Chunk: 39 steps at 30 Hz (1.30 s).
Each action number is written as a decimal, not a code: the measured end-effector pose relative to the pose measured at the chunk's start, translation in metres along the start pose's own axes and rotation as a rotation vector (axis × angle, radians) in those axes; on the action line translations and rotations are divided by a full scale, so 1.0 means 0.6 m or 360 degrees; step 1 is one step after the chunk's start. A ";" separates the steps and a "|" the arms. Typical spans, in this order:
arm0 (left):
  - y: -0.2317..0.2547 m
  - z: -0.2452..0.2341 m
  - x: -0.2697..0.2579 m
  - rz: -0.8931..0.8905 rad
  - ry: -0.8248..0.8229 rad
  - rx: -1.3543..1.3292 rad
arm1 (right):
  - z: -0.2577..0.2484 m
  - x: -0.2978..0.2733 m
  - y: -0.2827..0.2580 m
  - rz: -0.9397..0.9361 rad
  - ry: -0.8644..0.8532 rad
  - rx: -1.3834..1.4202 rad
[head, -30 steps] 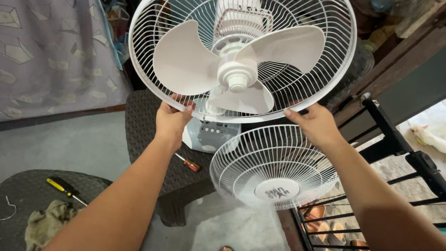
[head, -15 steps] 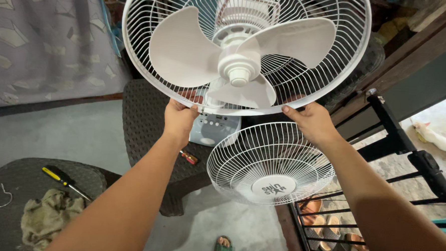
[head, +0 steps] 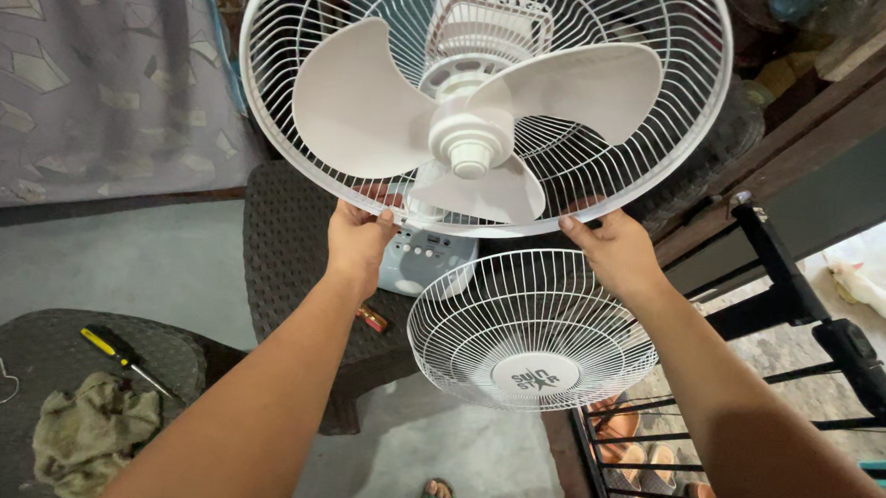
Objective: The person reassembles a white Sun Star table fan by attaching the front grille and securing it with a screwdriver. The person repeatedly removes and reattaches the grille to check fit, then tightens the neck screw to lock the head in place.
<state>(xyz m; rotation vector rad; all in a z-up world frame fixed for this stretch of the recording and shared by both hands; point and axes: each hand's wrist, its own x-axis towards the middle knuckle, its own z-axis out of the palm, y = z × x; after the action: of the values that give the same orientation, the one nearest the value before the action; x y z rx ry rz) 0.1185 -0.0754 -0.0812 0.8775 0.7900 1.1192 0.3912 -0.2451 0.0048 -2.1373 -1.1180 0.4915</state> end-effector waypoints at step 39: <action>-0.152 0.120 0.028 -0.0684 -0.0333 -0.0847 | -0.027 -0.009 -0.018 -0.0197 -0.0205 0.0047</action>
<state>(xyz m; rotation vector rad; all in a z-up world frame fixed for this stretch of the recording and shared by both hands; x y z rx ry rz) 0.2233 -0.0902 -0.1324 0.3434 0.4419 0.7807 0.3916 -0.2510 0.0242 -2.0205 -1.2975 0.5912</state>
